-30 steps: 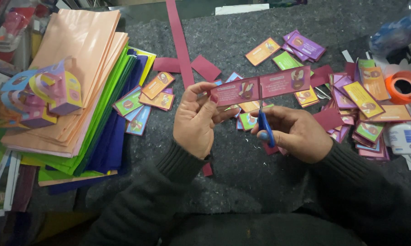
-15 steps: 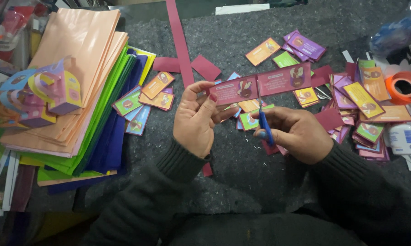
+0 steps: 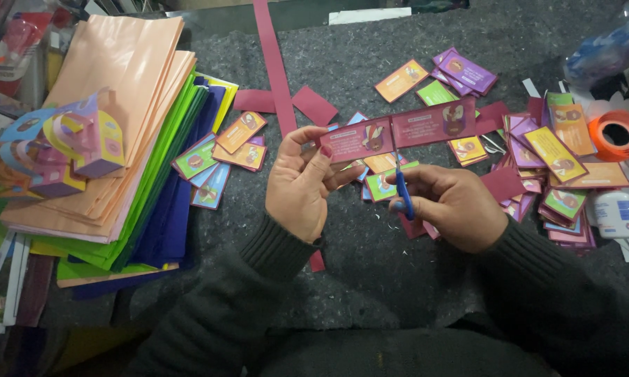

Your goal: Cutting and sorting small colorful paper cards using scissors.

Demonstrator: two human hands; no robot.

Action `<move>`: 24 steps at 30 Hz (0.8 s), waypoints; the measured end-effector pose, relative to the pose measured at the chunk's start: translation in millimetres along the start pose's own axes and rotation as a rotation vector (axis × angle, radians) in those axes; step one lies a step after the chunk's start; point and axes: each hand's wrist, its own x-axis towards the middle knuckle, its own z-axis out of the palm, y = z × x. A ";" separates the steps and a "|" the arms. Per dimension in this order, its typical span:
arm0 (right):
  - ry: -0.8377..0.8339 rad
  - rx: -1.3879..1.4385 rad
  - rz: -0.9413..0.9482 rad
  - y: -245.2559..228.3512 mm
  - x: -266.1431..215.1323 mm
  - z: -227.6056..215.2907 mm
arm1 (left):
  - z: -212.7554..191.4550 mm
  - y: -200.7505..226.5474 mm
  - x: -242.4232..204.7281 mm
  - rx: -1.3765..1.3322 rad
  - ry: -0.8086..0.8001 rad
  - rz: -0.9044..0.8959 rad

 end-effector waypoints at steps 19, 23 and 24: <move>0.011 0.070 -0.038 2.6 3.9 -1.3 | 4.4 -5.1 -0.9 0.037 0.019 -0.001; 0.027 0.012 -0.052 1.4 4.4 -0.3 | 3.1 -5.6 0.1 0.023 0.016 -0.005; 0.030 -0.006 -0.052 0.8 4.7 0.3 | 3.4 -4.9 0.4 0.010 0.009 -0.012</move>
